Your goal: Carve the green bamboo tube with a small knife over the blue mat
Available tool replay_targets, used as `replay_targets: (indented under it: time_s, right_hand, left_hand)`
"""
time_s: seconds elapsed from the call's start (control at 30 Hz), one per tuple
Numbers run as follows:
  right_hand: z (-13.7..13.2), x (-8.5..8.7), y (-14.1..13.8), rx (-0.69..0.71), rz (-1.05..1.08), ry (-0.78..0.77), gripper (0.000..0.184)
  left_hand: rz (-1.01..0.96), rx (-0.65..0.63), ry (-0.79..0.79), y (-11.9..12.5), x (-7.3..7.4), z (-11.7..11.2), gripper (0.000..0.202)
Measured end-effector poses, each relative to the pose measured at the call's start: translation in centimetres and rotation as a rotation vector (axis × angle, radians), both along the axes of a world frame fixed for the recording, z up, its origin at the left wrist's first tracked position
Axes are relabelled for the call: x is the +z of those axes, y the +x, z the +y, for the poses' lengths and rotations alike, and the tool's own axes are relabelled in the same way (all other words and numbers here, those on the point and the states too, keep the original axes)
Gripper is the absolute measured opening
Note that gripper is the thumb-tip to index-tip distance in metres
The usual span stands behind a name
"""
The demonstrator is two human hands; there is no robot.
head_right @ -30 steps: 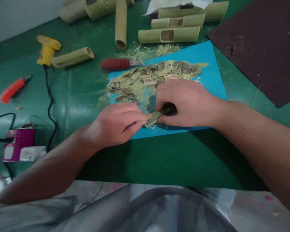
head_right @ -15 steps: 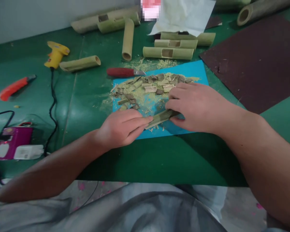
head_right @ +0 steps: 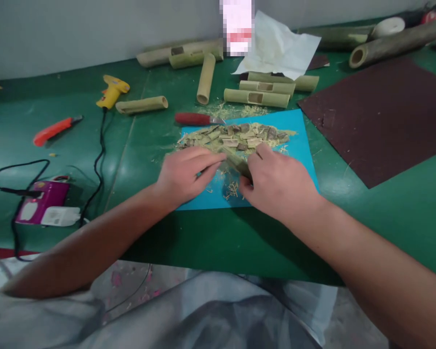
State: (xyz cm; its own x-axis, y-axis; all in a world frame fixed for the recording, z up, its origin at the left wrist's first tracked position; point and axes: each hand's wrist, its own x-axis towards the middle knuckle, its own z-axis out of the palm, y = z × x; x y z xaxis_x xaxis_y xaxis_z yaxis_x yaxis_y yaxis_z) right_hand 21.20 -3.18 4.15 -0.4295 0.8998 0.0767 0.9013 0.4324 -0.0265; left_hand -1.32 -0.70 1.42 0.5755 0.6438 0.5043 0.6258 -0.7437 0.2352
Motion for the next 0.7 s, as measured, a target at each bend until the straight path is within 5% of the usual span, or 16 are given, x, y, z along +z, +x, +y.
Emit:
replay_targets:
  time_s: [0.2, 0.5, 0.7]
  right_hand:
    - [-0.5, -0.6, -1.3, -0.113, -0.009, -0.139, 0.025]
    - [-0.9, -0.6, -1.9, -0.135, -0.043, -0.216, 0.026]
    - [-0.9, -0.8, -2.2, -0.134, -0.067, -0.210, 0.025]
  left_hand:
    - [0.010, 0.085, -0.034, 1.1, -1.6, 0.8, 0.027]
    - [0.112, -0.071, -0.017, 1.5, -0.9, 0.7, 0.032]
    - [0.174, -0.041, 0.029, 0.7, -1.1, 1.1, 0.036]
